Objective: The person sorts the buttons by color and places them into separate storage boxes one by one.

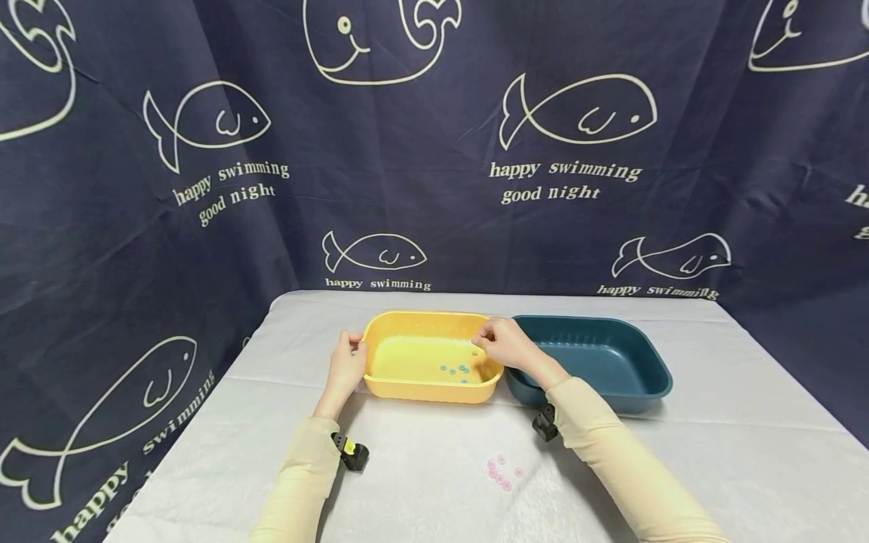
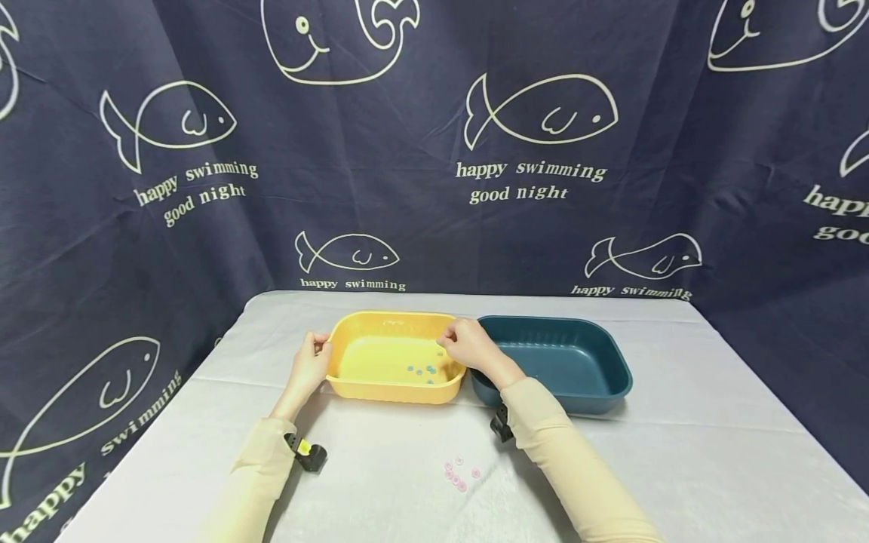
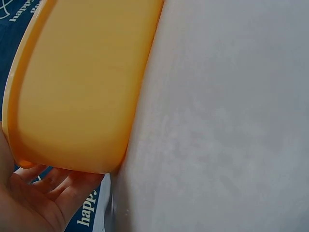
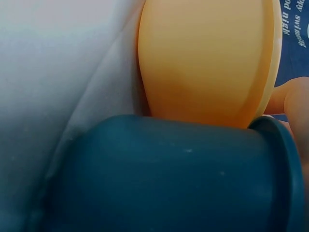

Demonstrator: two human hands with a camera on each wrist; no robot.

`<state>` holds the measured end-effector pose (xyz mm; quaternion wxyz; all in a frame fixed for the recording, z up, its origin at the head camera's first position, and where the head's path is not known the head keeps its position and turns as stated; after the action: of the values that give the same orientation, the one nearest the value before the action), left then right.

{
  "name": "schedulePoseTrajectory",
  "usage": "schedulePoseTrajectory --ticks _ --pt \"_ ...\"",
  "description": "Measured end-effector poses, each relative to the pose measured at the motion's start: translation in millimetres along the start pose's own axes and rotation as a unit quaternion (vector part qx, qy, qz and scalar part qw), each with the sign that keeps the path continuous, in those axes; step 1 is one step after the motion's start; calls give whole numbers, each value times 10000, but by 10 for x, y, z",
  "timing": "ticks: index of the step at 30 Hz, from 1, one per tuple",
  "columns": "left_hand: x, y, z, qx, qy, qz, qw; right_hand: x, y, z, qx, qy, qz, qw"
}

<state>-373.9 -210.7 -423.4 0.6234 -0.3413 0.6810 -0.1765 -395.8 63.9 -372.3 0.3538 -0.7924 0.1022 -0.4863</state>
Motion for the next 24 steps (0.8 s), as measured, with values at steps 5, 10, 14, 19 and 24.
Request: schedulePoseTrajectory --ticks 5,10,14,19,24 --pt "-8 -7 12 1 42 -10 10000 -8 7 -2 -2 55 65 10000" --pt "-18 -13 18 9 34 5 10000 -4 2 11 9 76 144 9999" --pt "-8 -4 8 -6 35 -19 10000 -24 8 19 33 124 176 9998" --pt "2 2 -3 -21 14 -41 10000 -23 20 33 40 169 156 9997" --pt "7 0 -6 6 -41 -40 10000 27 15 73 28 1 127 9999"
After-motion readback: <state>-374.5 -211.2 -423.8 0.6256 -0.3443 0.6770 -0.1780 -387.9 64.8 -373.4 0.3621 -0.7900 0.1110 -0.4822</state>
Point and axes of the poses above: each hand's wrist, its own z-axis away from the middle knuckle, its own y-axis out of the palm, x = y × z, the point moved 8 cm from there along -z, towards the middle knuckle, and after that the axes turned 14 degrees about -z, right-handed, at the moved point
